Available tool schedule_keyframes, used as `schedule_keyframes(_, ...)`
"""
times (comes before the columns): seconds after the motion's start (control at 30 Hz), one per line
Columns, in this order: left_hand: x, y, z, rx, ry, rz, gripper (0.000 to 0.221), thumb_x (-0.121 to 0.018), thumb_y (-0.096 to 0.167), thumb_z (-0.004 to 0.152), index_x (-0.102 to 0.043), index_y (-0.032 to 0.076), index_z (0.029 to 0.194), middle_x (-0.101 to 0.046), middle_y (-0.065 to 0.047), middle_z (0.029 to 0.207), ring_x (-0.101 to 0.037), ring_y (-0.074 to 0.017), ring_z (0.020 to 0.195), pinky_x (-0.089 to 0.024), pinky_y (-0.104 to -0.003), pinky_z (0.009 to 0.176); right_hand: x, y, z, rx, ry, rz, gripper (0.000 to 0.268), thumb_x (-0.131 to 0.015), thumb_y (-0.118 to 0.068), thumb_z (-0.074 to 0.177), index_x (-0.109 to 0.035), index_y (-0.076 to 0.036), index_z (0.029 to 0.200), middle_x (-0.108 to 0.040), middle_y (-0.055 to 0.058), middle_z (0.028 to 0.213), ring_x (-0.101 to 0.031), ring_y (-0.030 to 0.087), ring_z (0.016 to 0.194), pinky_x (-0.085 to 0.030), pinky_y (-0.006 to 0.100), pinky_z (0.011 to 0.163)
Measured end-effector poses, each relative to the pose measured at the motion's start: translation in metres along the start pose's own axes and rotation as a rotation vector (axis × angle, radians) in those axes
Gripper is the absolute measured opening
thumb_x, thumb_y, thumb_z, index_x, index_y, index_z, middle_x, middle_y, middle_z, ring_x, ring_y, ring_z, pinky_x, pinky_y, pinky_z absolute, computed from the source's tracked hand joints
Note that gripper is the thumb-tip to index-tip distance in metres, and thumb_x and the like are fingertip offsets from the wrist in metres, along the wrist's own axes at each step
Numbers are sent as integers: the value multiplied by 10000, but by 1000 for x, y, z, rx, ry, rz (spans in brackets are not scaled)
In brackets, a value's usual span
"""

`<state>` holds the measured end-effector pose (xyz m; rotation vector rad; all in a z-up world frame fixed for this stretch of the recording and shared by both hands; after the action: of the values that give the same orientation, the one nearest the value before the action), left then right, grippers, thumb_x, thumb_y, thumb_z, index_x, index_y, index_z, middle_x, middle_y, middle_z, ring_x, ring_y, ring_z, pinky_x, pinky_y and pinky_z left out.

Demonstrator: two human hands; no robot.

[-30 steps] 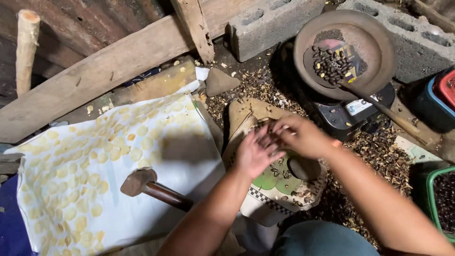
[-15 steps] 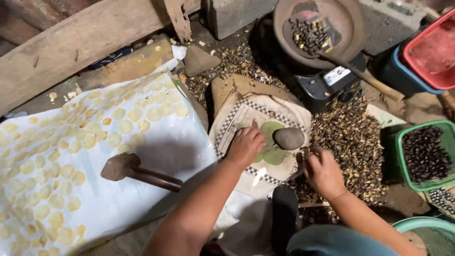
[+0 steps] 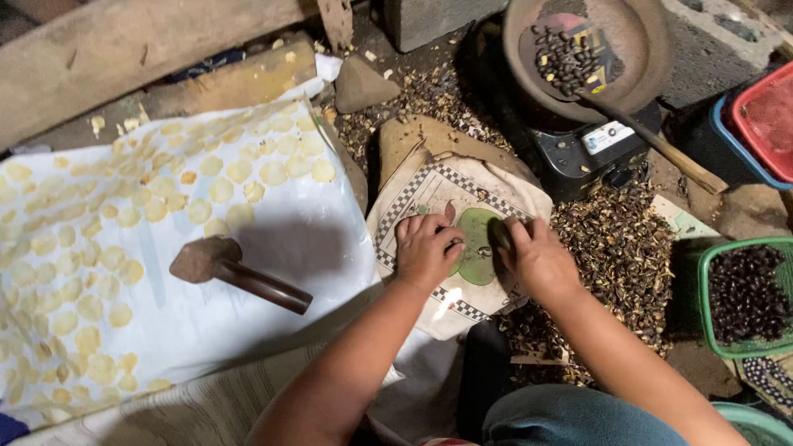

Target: Flattening roasted nuts into thin discs using a wooden mallet and a stone on a floor-level workspace

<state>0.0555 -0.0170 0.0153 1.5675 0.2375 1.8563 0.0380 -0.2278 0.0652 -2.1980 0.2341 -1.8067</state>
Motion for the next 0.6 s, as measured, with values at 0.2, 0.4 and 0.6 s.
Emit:
schedule_keyframes(0.2, 3, 10, -4, 60, -15, -2, 252, -817, 354, 771, -697, 315, 989, -602, 70, 1099, -560, -206, 1163, -364, -456, 1092, 14, -25, 7, -73, -83, 73, 613, -646, -412, 947, -415, -159, 1455, -591, 239, 1149, -699, 527, 935, -607, 594, 779)
schedule_keyframes(0.4, -4, 8, 3, 99, -26, -23, 211, -815, 349, 776, -718, 339, 963, -604, 84, 1104, -547, -181, 1183, -332, -434, 1106, 9, -34, 8, -50, -91, -119, 585, -569, -411, 992, -378, -186, 1497, -539, 210, 1207, -720, 496, 882, -633, 588, 749)
schedule_keyframes(0.6, -6, 13, 7, 159, -78, 25, 355, -825, 357, 771, -676, 359, 1093, -591, 61, 1157, -535, -199, 1199, -306, -460, 1124, 2, -22, 18, -112, -157, -32, 582, -560, -390, 985, -358, -215, 1502, -542, 200, 1211, -697, 543, 971, -603, 611, 829)
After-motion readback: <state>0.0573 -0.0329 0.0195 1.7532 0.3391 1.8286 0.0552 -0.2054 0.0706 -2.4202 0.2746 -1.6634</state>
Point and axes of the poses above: each hand's wrist, its own z-axis towards the middle knuckle, its own x-axis out of the back of the hand, y = z × x, the point moved 6 cm from there along z, towards the middle knuckle
